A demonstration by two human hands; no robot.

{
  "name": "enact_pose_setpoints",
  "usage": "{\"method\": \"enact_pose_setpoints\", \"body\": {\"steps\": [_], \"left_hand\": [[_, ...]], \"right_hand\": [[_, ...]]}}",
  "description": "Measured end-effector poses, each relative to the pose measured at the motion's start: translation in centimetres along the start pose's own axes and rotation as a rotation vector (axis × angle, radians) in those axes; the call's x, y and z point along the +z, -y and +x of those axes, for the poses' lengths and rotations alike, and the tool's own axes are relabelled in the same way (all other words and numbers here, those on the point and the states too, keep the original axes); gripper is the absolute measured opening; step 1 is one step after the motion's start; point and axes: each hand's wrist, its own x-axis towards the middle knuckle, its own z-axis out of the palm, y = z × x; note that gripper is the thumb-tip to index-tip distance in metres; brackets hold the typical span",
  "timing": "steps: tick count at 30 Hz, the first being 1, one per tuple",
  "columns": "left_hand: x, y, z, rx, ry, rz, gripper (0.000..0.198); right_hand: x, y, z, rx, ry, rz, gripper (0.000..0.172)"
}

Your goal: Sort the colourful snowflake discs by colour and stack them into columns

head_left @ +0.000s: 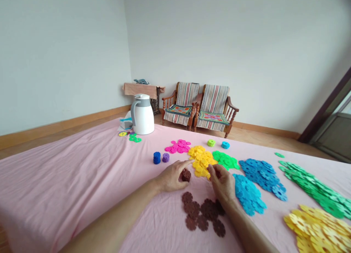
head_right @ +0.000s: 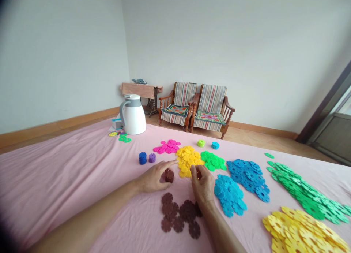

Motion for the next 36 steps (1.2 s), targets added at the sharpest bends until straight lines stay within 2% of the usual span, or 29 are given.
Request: {"method": "enact_pose_setpoints", "body": {"steps": [10, 19, 23, 28, 36], "left_hand": [[0.6, 0.2, 0.3, 0.004, -0.024, 0.062, 0.077], [0.1, 0.6, -0.6, -0.032, -0.058, 0.157, 0.066], [-0.8, 1.1, -2.1, -0.08, -0.076, 0.211, 0.06], [-2.8, 2.5, -4.2, -0.164, -0.106, 0.251, 0.057], [-5.2, 4.5, -6.1, -0.271, -0.188, 0.313, 0.054]], "right_hand": [[0.2, -0.4, 0.0, -0.012, 0.047, -0.031, 0.042], [0.0, -0.3, -0.2, -0.029, 0.048, -0.066, 0.04], [0.0, -0.1, -0.3, -0.05, 0.055, -0.062, 0.041], [0.2, -0.2, -0.3, -0.091, 0.034, -0.062, 0.041], [0.6, -0.6, -0.2, -0.119, 0.028, -0.046, 0.041]]}}
